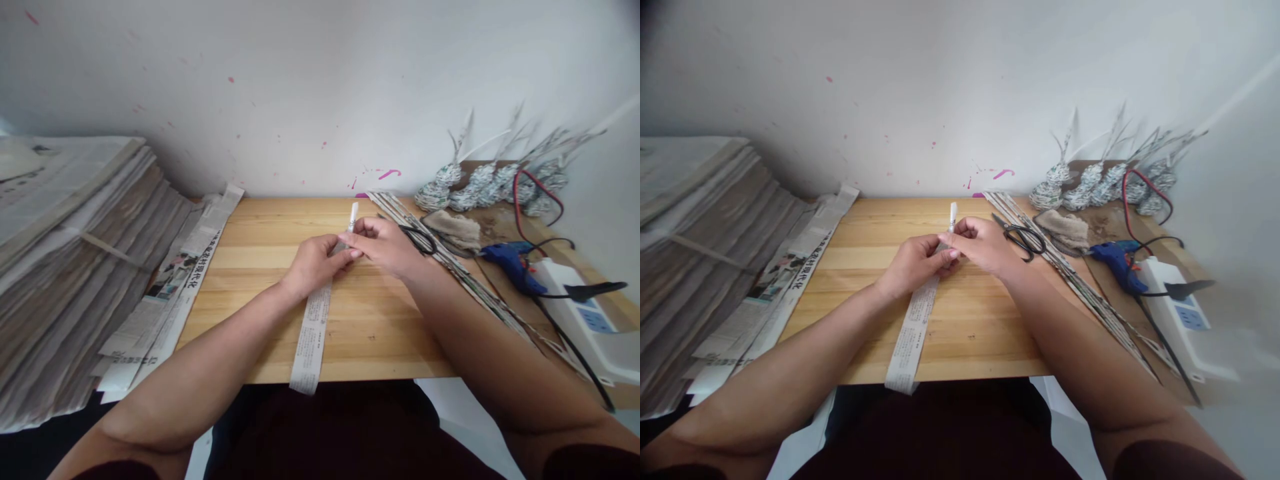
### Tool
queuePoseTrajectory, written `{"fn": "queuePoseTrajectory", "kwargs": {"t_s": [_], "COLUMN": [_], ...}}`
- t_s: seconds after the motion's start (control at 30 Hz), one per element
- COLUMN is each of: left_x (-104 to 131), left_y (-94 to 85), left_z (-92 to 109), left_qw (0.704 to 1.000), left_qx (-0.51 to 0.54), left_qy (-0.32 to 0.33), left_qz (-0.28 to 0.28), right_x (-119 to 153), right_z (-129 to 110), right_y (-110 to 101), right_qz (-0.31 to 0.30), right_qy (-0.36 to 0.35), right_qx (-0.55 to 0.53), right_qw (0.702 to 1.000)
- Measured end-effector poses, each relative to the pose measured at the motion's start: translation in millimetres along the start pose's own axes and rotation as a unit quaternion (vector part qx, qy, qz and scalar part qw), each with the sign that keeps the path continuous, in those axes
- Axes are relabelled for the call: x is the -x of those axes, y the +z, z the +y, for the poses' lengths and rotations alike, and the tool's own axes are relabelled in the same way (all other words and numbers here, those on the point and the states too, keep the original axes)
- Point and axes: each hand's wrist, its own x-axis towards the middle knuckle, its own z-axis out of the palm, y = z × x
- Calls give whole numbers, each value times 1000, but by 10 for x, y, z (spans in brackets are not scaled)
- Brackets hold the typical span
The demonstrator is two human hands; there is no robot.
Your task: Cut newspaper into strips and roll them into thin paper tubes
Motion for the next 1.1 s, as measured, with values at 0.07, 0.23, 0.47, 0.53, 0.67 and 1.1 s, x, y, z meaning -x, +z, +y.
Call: {"fn": "queuePoseTrajectory", "kwargs": {"t_s": [0.07, 0.23, 0.47, 0.53, 0.67, 1.1], "left_x": [5, -4, -31, -36, -49, -69], "left_y": [1, -1, 5, 10, -6, -22], "left_z": [13, 25, -2, 8, 22, 22], "left_qw": [999, 998, 996, 994, 989, 979], "left_qx": [26, 54, 67, 97, 135, 180], "left_qy": [1, -28, -45, -46, -38, -58], "left_qz": [-35, -6, 23, 33, 37, 77], "right_x": [-6, -45, -20, -4, 14, -4], "right_z": [1, -16, 53, 57, 20, -38], "right_y": [8, -15, -12, -3, 10, -17], "right_qz": [10, 12, 32, 31, -3, 85], "right_qy": [-1, -1, -48, -59, -71, -59], "right_qx": [1, -13, 86, 123, 89, 53], "right_qw": [1000, 1000, 995, 990, 993, 993]}}
